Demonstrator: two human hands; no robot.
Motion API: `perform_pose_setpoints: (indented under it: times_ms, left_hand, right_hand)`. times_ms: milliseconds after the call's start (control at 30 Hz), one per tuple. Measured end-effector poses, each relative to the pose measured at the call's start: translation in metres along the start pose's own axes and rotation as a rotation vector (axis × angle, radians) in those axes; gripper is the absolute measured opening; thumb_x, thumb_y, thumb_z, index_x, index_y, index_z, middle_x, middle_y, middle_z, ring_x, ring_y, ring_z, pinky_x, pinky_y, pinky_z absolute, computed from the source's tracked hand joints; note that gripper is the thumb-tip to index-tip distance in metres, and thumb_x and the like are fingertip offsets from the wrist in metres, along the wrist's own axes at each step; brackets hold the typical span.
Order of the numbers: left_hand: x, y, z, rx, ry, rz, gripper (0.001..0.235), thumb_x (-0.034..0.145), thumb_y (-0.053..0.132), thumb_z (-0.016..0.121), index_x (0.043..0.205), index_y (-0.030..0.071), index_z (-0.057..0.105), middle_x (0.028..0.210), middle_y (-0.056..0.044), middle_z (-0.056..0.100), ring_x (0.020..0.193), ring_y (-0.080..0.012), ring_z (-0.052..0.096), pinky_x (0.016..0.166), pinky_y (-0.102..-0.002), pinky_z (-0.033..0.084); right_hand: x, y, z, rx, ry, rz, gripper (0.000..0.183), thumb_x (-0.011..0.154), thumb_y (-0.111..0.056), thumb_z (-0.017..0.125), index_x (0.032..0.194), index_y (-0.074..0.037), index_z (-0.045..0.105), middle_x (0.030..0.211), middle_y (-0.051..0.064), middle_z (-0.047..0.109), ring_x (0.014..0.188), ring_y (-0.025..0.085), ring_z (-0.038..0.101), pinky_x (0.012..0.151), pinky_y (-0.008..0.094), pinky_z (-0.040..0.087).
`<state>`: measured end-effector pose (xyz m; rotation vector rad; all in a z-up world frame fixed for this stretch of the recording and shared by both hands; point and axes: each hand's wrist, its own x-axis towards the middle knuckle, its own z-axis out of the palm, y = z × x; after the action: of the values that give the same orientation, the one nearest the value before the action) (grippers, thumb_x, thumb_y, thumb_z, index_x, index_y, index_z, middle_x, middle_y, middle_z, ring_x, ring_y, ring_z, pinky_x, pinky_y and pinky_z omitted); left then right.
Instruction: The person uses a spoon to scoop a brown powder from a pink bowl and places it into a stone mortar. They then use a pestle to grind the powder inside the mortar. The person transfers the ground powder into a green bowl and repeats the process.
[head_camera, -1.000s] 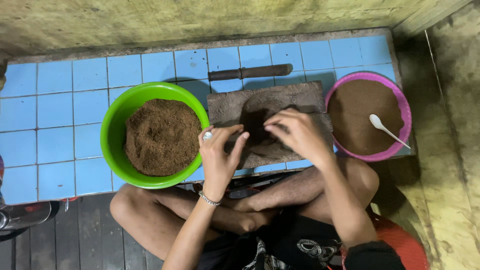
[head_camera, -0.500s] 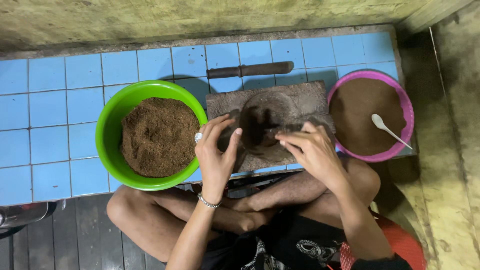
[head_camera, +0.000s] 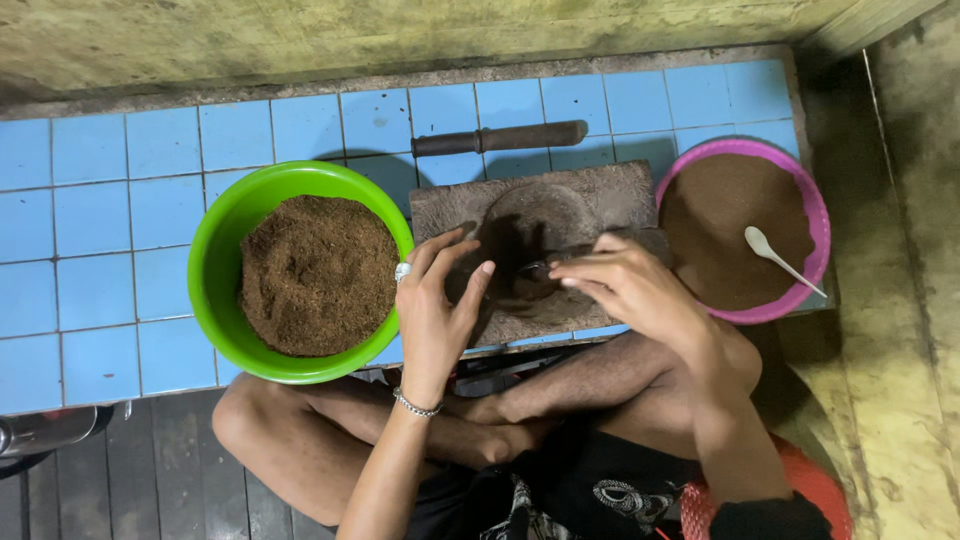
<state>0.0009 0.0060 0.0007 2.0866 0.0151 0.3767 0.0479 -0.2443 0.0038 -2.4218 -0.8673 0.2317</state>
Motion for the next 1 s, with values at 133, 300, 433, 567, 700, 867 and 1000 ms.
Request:
perform_pose_setpoints:
  times_ms: [133, 300, 433, 567, 700, 867, 1000]
  left_hand:
    - [-0.001, -0.002, 0.002, 0.006, 0.002, 0.008, 0.022, 0.093, 0.027, 0.075, 0.110, 0.014, 0.074, 0.117, -0.010, 0.071, 0.115, -0.0364, 0.065, 0.089, -0.050, 0.055]
    - [0.000, -0.003, 0.001, 0.009, 0.006, 0.005, 0.022, 0.092, 0.028, 0.076, 0.109, 0.015, 0.075, 0.114, -0.008, 0.072, 0.112, -0.0345, 0.067, 0.088, -0.048, 0.056]
    - [-0.001, -0.001, 0.001, 0.004, 0.002, 0.008, 0.022, 0.093, 0.029, 0.074, 0.109, 0.014, 0.074, 0.114, -0.008, 0.072, 0.111, -0.0350, 0.067, 0.094, -0.049, 0.053]
    - [0.000, -0.001, 0.000, -0.001, 0.007, 0.010, 0.022, 0.093, 0.029, 0.075, 0.109, 0.014, 0.074, 0.113, -0.008, 0.072, 0.111, -0.0346, 0.067, 0.097, -0.050, 0.051]
    - [0.000, -0.003, 0.001, 0.002, 0.004, 0.015, 0.022, 0.093, 0.029, 0.074, 0.110, 0.015, 0.074, 0.113, -0.007, 0.072, 0.111, -0.0334, 0.067, 0.098, -0.050, 0.051]
    - [-0.001, 0.000, -0.001, -0.018, 0.014, -0.019, 0.022, 0.093, 0.029, 0.074, 0.109, 0.014, 0.075, 0.113, -0.008, 0.073, 0.111, -0.0343, 0.067, 0.095, -0.050, 0.052]
    - [0.000, 0.000, 0.000, -0.010, 0.005, -0.014, 0.022, 0.093, 0.029, 0.075, 0.109, 0.014, 0.075, 0.112, -0.008, 0.073, 0.110, -0.0344, 0.067, 0.096, -0.049, 0.052]
  right_hand:
    - [0.000, 0.023, -0.001, -0.093, 0.162, -0.007, 0.030, 0.092, -0.001, 0.066, 0.113, -0.016, 0.080, 0.107, 0.011, 0.080, 0.082, 0.026, 0.061, 0.069, 0.037, 0.049]
    - [0.001, 0.018, 0.003, -0.150, 0.026, 0.039, 0.022, 0.098, -0.019, 0.064, 0.113, -0.017, 0.080, 0.105, 0.005, 0.081, 0.080, 0.024, 0.056, 0.072, 0.039, 0.044]
    - [-0.028, 0.026, 0.004, -0.125, 0.131, 0.093, 0.024, 0.102, -0.019, 0.061, 0.115, -0.016, 0.080, 0.096, 0.006, 0.080, 0.082, 0.021, 0.059, 0.076, 0.034, 0.046]
    - [-0.039, -0.002, 0.015, -0.180, 0.168, 0.161, 0.020, 0.099, -0.026, 0.063, 0.110, -0.023, 0.079, 0.093, -0.001, 0.080, 0.081, 0.018, 0.062, 0.076, 0.034, 0.046]
    - [-0.028, -0.001, 0.025, -0.154, 0.130, 0.192, 0.022, 0.098, -0.023, 0.061, 0.110, -0.022, 0.080, 0.083, 0.001, 0.078, 0.078, 0.019, 0.061, 0.078, 0.038, 0.045]
    - [-0.031, -0.019, 0.008, -0.103, 0.213, 0.159, 0.019, 0.095, -0.021, 0.064, 0.107, -0.021, 0.079, 0.081, 0.005, 0.077, 0.079, 0.025, 0.064, 0.078, 0.039, 0.047]
    - [-0.023, -0.030, 0.022, -0.123, 0.182, 0.188, 0.021, 0.098, -0.023, 0.060, 0.106, -0.022, 0.080, 0.077, 0.004, 0.077, 0.078, 0.022, 0.063, 0.079, 0.038, 0.045]
